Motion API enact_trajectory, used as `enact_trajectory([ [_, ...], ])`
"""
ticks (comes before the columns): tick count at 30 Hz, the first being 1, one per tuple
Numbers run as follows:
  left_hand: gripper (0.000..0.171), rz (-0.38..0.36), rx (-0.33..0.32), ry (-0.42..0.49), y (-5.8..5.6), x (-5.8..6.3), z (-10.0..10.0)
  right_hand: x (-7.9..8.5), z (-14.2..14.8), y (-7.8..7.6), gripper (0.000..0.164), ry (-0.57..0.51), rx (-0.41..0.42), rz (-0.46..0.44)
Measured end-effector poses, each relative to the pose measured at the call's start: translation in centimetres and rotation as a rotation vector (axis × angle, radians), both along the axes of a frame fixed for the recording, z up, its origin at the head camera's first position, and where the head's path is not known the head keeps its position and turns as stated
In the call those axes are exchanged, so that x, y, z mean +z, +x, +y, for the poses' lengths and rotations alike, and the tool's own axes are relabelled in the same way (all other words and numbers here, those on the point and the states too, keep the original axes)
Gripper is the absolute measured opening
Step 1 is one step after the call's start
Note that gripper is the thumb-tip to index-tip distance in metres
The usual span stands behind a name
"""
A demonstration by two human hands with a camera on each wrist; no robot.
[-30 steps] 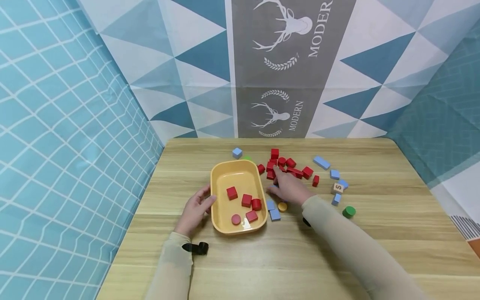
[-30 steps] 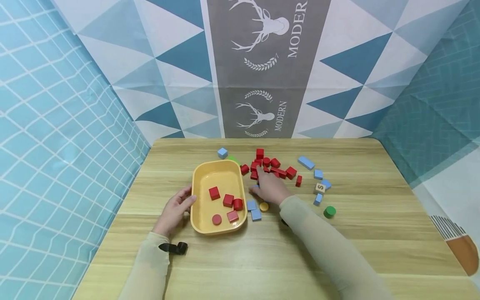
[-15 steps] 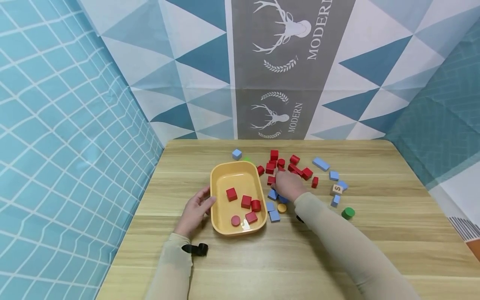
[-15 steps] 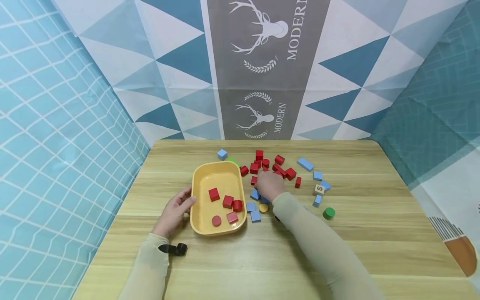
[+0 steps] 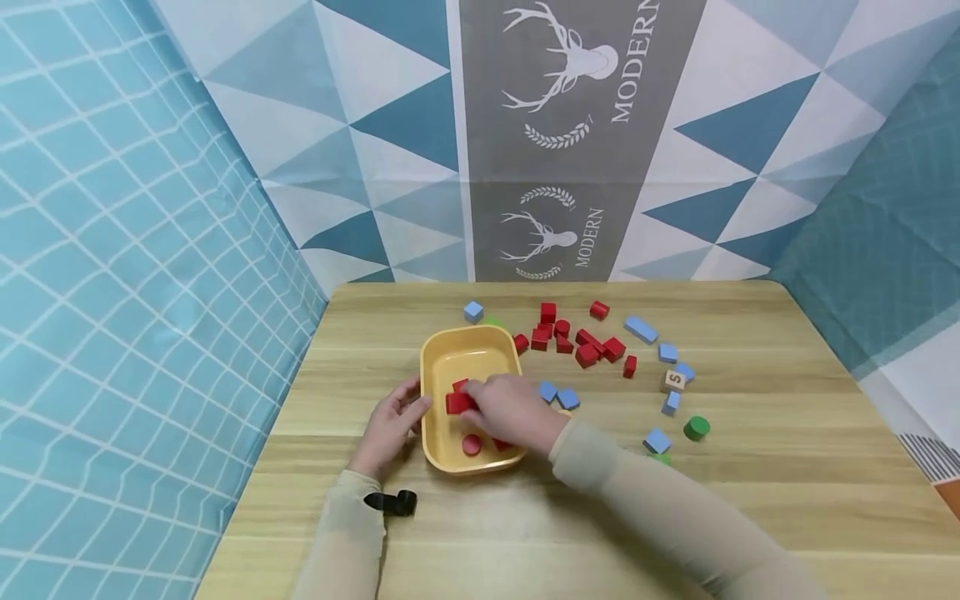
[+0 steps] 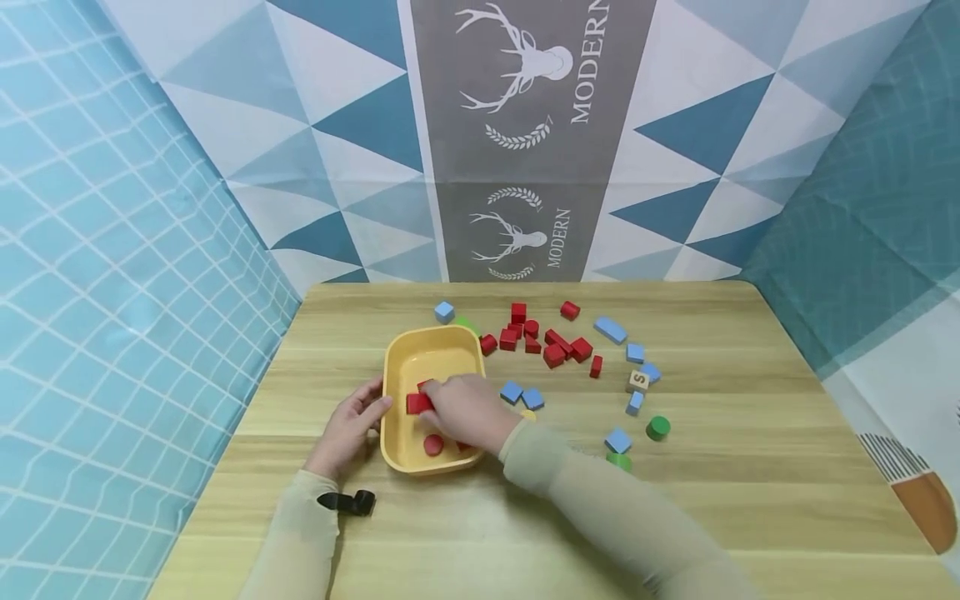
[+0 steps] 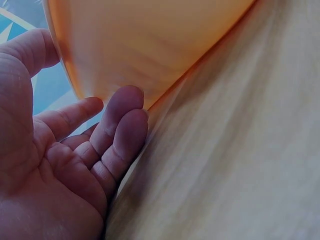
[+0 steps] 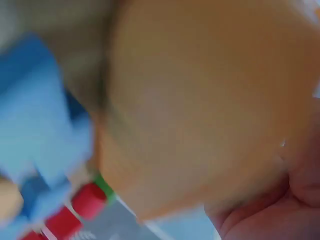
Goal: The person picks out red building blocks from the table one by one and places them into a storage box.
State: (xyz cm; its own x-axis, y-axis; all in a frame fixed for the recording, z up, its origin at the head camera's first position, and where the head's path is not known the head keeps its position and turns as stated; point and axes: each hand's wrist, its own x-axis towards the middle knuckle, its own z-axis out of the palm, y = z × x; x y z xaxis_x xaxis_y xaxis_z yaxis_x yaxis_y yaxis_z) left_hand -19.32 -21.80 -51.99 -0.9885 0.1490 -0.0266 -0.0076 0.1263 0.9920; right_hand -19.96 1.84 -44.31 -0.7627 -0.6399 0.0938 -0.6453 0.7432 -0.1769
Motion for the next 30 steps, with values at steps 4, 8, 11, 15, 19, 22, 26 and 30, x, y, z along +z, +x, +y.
enact_trajectory([
  [4,0.053,0.002,0.004,-0.010,0.1,0.0,0.2,-2.4,-0.7,0.4,0.024,0.095,0.029,0.002],
  [8,0.054,0.008,0.005,-0.024,0.2,0.7,0.2,-3.1,-0.7,0.3,0.021,0.089,0.047,0.036],
  [11,0.054,0.000,0.003,-0.014,0.2,0.7,0.2,-2.9,-0.6,0.3,0.018,0.042,0.059,0.025],
  [15,0.054,0.003,0.009,0.003,0.0,0.0,0.1,-1.9,0.5,0.1,0.019,-0.109,0.056,0.026],
  [19,0.055,0.013,0.010,-0.004,0.1,-0.1,0.0,-0.1,3.9,-1.9,0.024,-0.237,-0.102,0.095],
  [22,0.054,0.012,0.014,-0.011,0.0,0.0,0.0,1.2,8.4,-4.7,0.034,-0.290,-0.319,0.044],
  [26,0.052,0.001,0.030,-0.012,0.0,0.0,0.0,1.7,15.6,-9.6,0.048,-0.280,-0.527,-0.052],
  [30,0.052,-0.006,0.020,-0.003,0.1,-0.2,0.1,0.2,21.2,-13.4,0.053,-0.137,-0.558,-0.073],
])
